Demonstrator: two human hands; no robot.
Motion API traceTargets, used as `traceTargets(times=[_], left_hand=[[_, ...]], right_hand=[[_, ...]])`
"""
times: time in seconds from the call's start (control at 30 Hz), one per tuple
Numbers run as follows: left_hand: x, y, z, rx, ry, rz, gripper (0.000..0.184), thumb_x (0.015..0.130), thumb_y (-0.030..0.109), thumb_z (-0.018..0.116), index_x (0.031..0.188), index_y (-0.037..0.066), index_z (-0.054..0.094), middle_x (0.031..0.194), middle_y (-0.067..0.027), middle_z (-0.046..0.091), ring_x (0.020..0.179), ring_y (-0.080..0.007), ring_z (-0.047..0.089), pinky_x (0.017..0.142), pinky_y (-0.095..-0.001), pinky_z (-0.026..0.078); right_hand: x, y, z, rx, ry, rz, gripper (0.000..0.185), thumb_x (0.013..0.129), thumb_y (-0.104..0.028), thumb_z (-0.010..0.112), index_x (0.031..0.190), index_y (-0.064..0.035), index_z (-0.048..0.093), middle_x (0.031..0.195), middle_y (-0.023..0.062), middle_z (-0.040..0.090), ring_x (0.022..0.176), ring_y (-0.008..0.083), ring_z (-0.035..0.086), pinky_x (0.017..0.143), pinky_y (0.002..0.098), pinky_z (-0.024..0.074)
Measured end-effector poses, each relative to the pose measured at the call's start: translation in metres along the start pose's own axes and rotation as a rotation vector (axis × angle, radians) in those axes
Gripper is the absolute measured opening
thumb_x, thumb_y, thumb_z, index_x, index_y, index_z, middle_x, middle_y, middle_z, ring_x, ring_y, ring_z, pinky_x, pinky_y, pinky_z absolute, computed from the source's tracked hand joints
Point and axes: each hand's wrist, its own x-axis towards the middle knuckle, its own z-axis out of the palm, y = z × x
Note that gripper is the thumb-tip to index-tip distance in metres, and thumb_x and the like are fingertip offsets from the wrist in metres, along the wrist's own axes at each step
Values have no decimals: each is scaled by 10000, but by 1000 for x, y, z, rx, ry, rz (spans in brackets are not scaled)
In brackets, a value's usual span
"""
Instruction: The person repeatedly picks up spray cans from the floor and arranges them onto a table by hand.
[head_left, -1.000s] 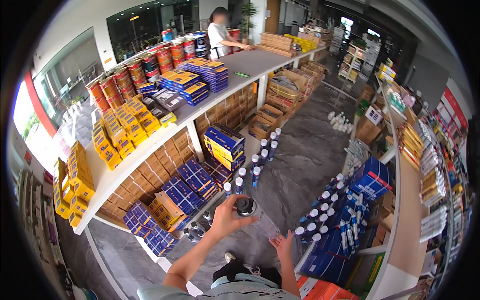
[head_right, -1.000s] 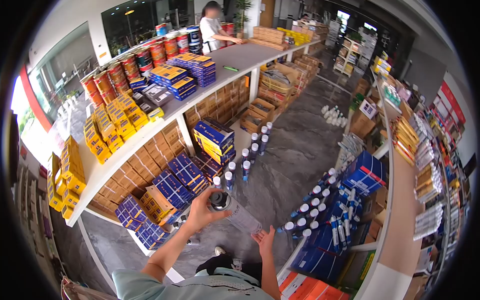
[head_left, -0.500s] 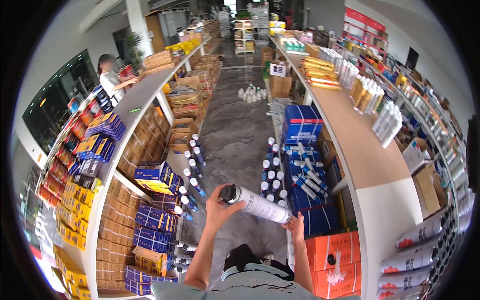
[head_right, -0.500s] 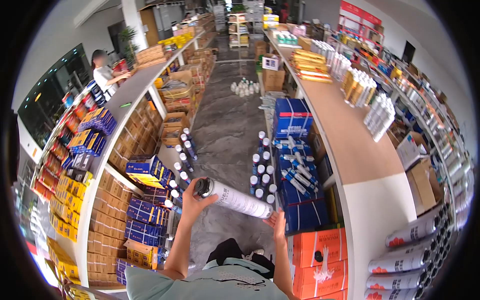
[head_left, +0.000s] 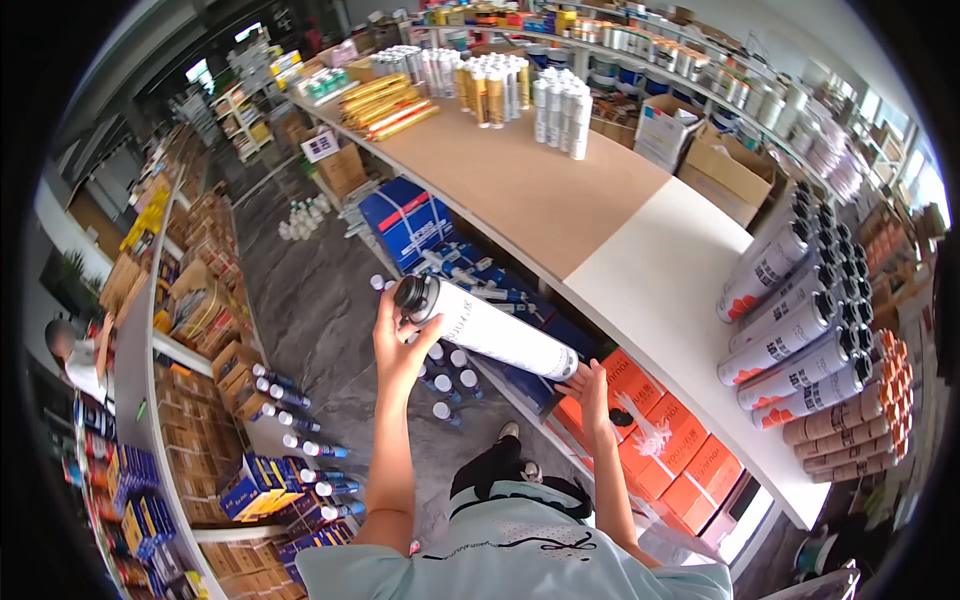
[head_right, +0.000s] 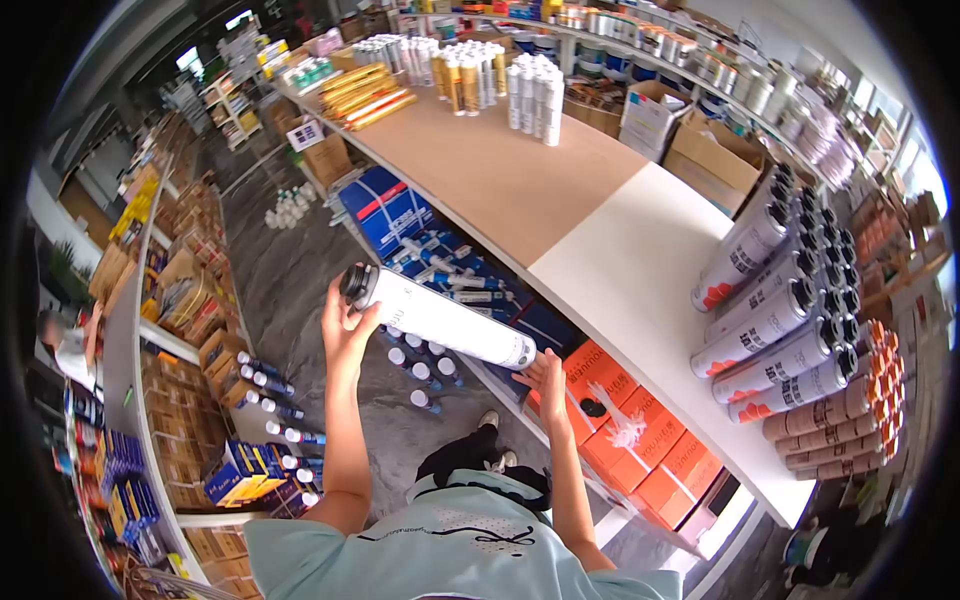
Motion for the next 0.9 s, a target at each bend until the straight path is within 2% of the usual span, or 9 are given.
traceTargets(times=[0.1, 0.17, 0.3, 0.4, 0.5, 0.63, 0.77, 0.8, 0.9], left_hand=[[25, -9, 17, -51, -78, 42, 611, 817, 127, 808, 1328, 16, 492, 1210, -95, 614, 1090, -184, 620, 926, -351, 531], [46, -13, 34, -72, -170, 54, 656, 821, 206, 820, 1346, 8, 481, 1240, -112, 596, 1101, -193, 611, 930, -342, 535], [84, -22, 66, -129, -289, 173, 674, 773, 262, 857, 1312, 18, 533, 1228, -77, 602, 1085, -174, 615, 893, -315, 551], [108, -30, 83, -163, -346, 187, 720, 739, 329, 880, 1299, 19, 550, 1211, -72, 606, 1082, -168, 618, 867, -296, 538], [128, -35, 103, -113, -386, 202, 671, 764, 292, 860, 1290, 12, 551, 1199, -79, 608, 1083, -175, 613, 906, -313, 521], [148, -45, 140, -192, -479, 194, 613, 808, 256, 815, 1295, 4, 542, 1195, -85, 613, 1087, -176, 616, 908, -309, 513], [159, -35, 167, -272, -716, 236, 775, 793, 248, 743, 1450, 15, 404, 1343, -116, 531, 1231, -213, 527, 1026, -374, 431], [162, -35, 175, -286, -820, 221, 895, 747, 203, 706, 1521, 30, 291, 1421, -126, 462, 1301, -229, 464, 1074, -392, 376], [161, -23, 206, -404, -957, 260, 923, 730, 170, 686, 1533, 28, 254, 1426, -125, 452, 1321, -234, 450, 1093, -387, 361]], right_hand=[[10, -7, 0, 41, 47, -27, 743, 984, -539, 394, 1285, 124, 542, 1254, 238, 620, 1165, 314, 609, 972, 456, 511], [19, -11, 2, 41, 131, -41, 710, 992, -552, 389, 1292, 70, 553, 1214, 177, 650, 1102, 261, 640, 930, 401, 523], [40, -11, 5, 48, 342, -94, 403, 965, -367, 603, 1089, 10, 677, 990, 65, 698, 886, 148, 674, 779, 287, 553], [57, -10, 5, 123, 430, -179, 382, 983, -350, 615, 1109, 1, 698, 960, 61, 713, 826, 119, 671, 716, 257, 547], [71, -5, -7, 119, 492, -183, 437, 958, -375, 653, 1144, 18, 691, 982, 78, 718, 855, 129, 675, 718, 284, 572], [77, -3, -20, 190, 589, -162, 413, 947, -361, 672, 1119, 14, 700, 899, 33, 707, 754, 89, 640, 618, 241, 527], [68, -19, -27, 255, 645, -178, 355, 954, -330, 665, 1079, 0, 709, 866, 14, 694, 713, 76, 617, 560, 226, 481], [66, -24, -29, 277, 634, -180, 333, 958, -321, 658, 1053, -5, 708, 836, 1, 678, 697, 71, 607, 542, 225, 465], [59, -38, -40, 293, 607, -185, 266, 972, -278, 631, 992, -22, 702, 748, -35, 625, 646, 63, 573, 503, 225, 425]])
